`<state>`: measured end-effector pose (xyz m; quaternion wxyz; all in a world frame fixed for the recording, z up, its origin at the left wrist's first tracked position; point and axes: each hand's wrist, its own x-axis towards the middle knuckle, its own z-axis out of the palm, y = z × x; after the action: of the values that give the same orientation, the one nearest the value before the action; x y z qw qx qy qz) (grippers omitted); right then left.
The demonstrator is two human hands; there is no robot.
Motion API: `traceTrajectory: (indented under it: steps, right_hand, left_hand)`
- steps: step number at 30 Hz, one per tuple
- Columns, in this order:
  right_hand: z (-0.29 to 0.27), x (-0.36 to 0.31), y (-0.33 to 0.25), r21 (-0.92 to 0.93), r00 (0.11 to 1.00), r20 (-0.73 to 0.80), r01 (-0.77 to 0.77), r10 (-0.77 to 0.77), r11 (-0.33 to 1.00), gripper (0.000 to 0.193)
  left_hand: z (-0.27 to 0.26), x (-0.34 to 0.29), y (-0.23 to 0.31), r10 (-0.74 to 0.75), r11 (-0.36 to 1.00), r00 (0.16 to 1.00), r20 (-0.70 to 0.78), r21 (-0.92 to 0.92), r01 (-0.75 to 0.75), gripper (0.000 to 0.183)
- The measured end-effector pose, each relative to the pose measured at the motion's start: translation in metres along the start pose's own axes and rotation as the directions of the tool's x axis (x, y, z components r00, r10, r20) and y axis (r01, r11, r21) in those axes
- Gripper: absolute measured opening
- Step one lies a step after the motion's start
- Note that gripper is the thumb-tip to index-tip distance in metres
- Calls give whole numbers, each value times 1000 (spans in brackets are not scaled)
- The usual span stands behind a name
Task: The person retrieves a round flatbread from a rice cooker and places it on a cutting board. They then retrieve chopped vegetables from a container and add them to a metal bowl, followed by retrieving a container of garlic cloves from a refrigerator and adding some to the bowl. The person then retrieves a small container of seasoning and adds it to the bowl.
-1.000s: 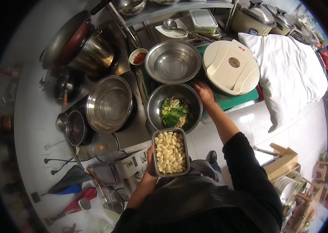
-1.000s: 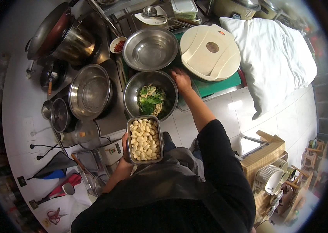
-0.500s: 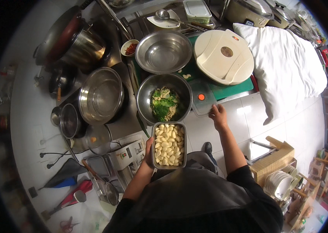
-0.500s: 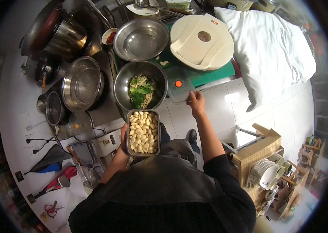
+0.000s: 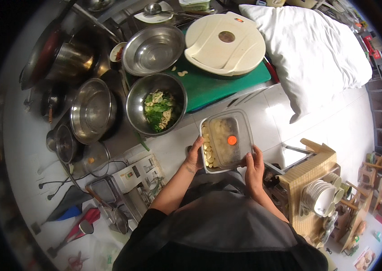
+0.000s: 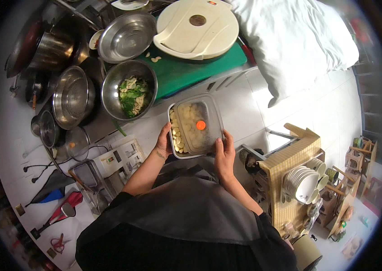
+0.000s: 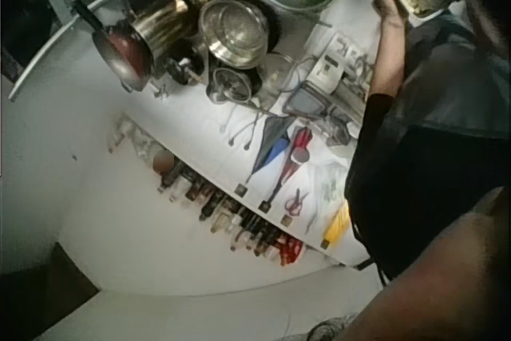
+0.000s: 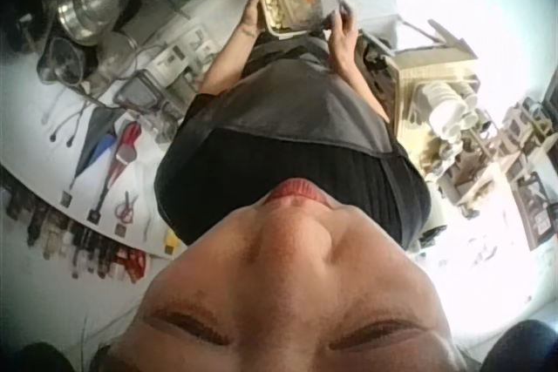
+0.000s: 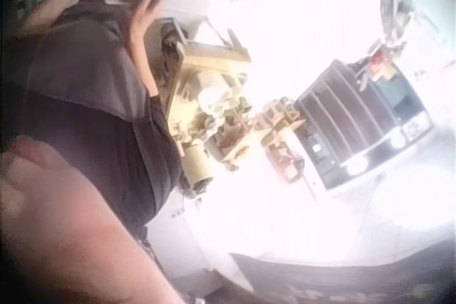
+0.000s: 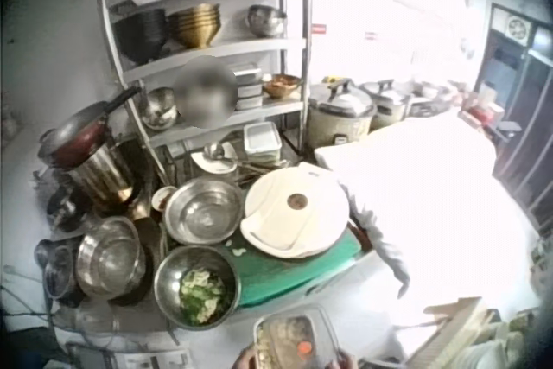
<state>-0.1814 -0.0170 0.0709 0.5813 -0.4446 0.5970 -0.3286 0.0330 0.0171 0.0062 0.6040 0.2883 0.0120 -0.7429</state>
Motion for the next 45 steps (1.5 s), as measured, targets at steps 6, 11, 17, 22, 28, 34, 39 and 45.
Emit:
traceTrajectory:
  steps: [6,11,17,22,28,34,39,45]
  right_hand:
    - [-39,-2,11,-293,999,20,-27,34,956,38]
    - [-67,1,8,-696,980,196,159,-27,701,41]
    - [-94,36,17,-346,963,247,-20,112,938,43]
    - [-95,72,40,-323,982,172,-19,78,946,52]
    - [-110,102,72,-370,991,95,-50,91,928,49]
    - [-130,161,148,-171,966,-240,-144,100,975,53]
    - [-176,199,207,3,933,-310,-192,183,981,52]
    - [-200,212,252,193,908,-305,-235,286,953,47]
  left_hand:
    - [7,28,-39,-87,996,993,84,-19,89,89]
    - [26,31,-54,61,980,990,126,182,-84,94]
    - [46,39,-61,-58,972,996,73,233,40,74]
    - [55,58,-85,-34,936,999,-5,351,34,62]
    - [51,122,-115,260,514,938,-230,855,67,39]
    - [43,237,-126,106,557,913,-395,784,274,66]
    - [25,323,-111,276,694,868,-413,711,118,79]
    - [-36,248,-157,84,506,947,-309,832,227,77]
